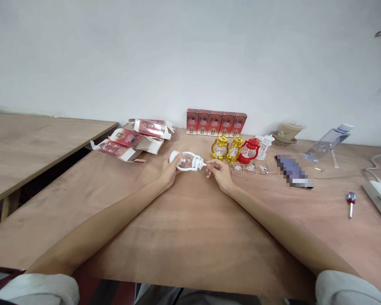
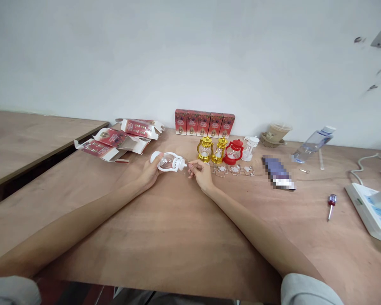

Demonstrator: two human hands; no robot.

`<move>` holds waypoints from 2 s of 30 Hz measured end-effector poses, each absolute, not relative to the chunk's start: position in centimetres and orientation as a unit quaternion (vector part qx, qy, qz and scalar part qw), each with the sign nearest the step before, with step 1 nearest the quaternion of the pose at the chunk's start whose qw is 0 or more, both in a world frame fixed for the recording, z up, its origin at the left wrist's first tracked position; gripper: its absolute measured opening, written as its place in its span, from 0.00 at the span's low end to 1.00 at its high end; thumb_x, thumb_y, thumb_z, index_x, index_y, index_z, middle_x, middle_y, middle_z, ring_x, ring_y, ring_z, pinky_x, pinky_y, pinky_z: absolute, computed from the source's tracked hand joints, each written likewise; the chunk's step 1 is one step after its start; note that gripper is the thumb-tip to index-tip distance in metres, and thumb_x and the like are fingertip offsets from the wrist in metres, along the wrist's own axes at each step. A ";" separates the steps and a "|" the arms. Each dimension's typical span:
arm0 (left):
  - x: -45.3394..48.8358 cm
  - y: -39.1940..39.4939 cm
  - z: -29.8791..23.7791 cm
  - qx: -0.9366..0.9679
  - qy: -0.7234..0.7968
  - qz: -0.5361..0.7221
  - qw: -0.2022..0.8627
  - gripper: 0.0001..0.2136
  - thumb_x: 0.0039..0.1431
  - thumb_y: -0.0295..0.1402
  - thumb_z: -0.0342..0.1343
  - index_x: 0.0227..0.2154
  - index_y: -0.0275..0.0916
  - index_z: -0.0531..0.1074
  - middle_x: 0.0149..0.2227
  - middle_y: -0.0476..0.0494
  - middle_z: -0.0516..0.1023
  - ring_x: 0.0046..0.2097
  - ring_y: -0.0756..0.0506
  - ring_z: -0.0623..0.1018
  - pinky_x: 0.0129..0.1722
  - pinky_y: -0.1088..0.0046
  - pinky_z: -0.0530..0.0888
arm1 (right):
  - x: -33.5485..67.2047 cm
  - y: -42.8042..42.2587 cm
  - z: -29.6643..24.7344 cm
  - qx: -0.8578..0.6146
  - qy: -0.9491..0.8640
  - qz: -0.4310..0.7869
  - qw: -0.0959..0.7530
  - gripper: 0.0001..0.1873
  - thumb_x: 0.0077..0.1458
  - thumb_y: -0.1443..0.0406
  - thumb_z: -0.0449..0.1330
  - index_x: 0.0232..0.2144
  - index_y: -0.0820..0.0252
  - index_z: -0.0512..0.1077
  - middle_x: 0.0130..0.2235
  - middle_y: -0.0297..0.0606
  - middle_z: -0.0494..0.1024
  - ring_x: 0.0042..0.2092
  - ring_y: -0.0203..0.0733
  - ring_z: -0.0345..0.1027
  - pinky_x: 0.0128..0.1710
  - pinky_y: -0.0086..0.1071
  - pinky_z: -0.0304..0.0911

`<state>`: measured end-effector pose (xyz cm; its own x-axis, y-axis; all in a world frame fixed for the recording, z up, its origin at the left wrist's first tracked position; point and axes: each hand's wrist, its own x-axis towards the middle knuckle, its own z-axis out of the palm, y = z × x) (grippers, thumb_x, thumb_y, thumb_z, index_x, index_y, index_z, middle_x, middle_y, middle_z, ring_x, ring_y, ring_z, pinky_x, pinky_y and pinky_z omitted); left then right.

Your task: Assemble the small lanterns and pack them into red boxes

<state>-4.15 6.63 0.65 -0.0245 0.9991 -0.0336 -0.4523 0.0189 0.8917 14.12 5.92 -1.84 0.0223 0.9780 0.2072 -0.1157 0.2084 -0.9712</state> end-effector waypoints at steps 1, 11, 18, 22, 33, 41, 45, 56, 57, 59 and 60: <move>-4.2 6.7 0.6 0.355 0.386 0.604 0.600 0.16 0.45 0.39 0.66 0.32 0.35 0.70 0.31 0.44 0.79 0.37 0.43 0.81 0.42 0.62 0.79 | 14.1 5.9 -1.9 -0.420 -0.518 0.471 0.578 0.20 0.37 0.52 0.67 0.28 0.60 0.72 0.21 0.30 0.71 0.21 0.32 0.61 0.21 0.31 0.67; -4.2 6.8 0.5 0.320 0.365 0.630 0.605 0.15 0.45 0.38 0.65 0.32 0.35 0.70 0.32 0.44 0.79 0.39 0.43 0.80 0.43 0.63 0.79 | 14.0 6.0 -2.0 -0.459 -0.545 0.425 0.558 0.21 0.40 0.50 0.66 0.27 0.61 0.71 0.21 0.31 0.72 0.19 0.31 0.62 0.20 0.29 0.64; -4.1 6.7 0.8 0.318 0.361 0.633 0.606 0.13 0.47 0.37 0.64 0.32 0.36 0.68 0.31 0.46 0.78 0.38 0.44 0.80 0.43 0.65 0.78 | 14.7 6.5 -1.4 -0.473 -0.554 0.400 0.557 0.20 0.43 0.51 0.64 0.30 0.60 0.68 0.23 0.30 0.72 0.21 0.34 0.65 0.24 0.31 0.65; -3.8 6.7 0.5 0.331 0.398 0.635 0.573 0.15 0.44 0.34 0.66 0.33 0.36 0.67 0.34 0.46 0.77 0.37 0.47 0.79 0.41 0.67 0.77 | 16.6 7.1 0.7 -0.497 -0.583 0.348 0.540 0.18 0.45 0.55 0.62 0.34 0.57 0.62 0.22 0.26 0.71 0.21 0.35 0.66 0.25 0.32 0.64; -3.6 5.8 0.3 0.543 0.377 0.521 0.541 0.16 0.36 0.37 0.69 0.27 0.35 0.72 0.27 0.51 0.73 0.30 0.51 0.71 0.31 0.77 0.69 | 16.0 3.2 5.9 -0.419 -0.750 0.023 0.512 0.09 0.57 0.56 0.56 0.32 0.55 0.69 0.31 0.39 0.77 0.34 0.43 0.71 0.37 0.39 0.67; -3.8 6.2 -0.1 0.437 0.349 0.562 0.610 0.18 0.35 0.35 0.68 0.31 0.36 0.72 0.31 0.49 0.75 0.34 0.50 0.73 0.38 0.73 0.69 | 13.7 2.1 3.7 -0.397 -0.758 0.035 0.516 0.28 0.53 0.54 0.60 0.54 0.54 0.61 0.57 0.48 0.65 0.58 0.52 0.59 0.57 0.51 0.58; -3.8 6.0 -0.1 0.481 0.344 0.557 0.584 0.17 0.36 0.34 0.69 0.31 0.36 0.72 0.31 0.50 0.75 0.34 0.49 0.72 0.37 0.75 0.68 | 13.6 3.2 3.0 -0.450 -0.660 0.268 0.539 0.38 0.49 0.49 0.62 0.57 0.53 0.55 0.54 0.47 0.65 0.54 0.48 0.64 0.50 0.44 0.65; -3.9 5.3 0.5 0.654 0.343 0.494 0.458 0.17 0.44 0.37 0.65 0.39 0.39 0.73 0.41 0.43 0.78 0.44 0.42 0.75 0.47 0.68 0.70 | 14.8 3.9 3.7 -0.489 -0.669 0.263 0.495 0.25 0.43 0.54 0.66 0.41 0.56 0.64 0.39 0.37 0.75 0.39 0.43 0.69 0.39 0.36 0.64; -4.3 5.5 0.7 0.679 0.343 0.492 0.424 0.18 0.45 0.36 0.65 0.41 0.40 0.73 0.44 0.42 0.77 0.48 0.41 0.74 0.50 0.66 0.69 | 15.1 3.8 4.1 -0.497 -0.687 0.237 0.474 0.24 0.44 0.54 0.65 0.41 0.56 0.65 0.39 0.37 0.75 0.39 0.43 0.69 0.39 0.35 0.63; -5.5 6.1 1.4 0.721 0.361 0.492 0.330 0.16 0.48 0.35 0.62 0.42 0.41 0.73 0.47 0.41 0.76 0.51 0.40 0.72 0.55 0.63 0.65 | 15.5 3.7 4.6 -0.513 -0.721 0.188 0.425 0.22 0.45 0.53 0.64 0.41 0.56 0.65 0.38 0.36 0.76 0.39 0.44 0.69 0.38 0.35 0.62; -6.3 6.6 1.9 0.736 0.381 0.490 0.270 0.15 0.50 0.35 0.60 0.42 0.42 0.73 0.47 0.41 0.76 0.51 0.40 0.71 0.56 0.62 0.63 | 15.7 3.6 4.8 -0.522 -0.735 0.163 0.402 0.22 0.46 0.53 0.63 0.41 0.56 0.65 0.38 0.36 0.76 0.39 0.45 0.68 0.37 0.35 0.61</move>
<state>-6.33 6.59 1.88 0.2308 0.8255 0.5150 0.2960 -0.5638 0.7711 15.68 3.61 4.83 -0.1329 0.8978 0.4200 0.6358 0.4023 -0.6587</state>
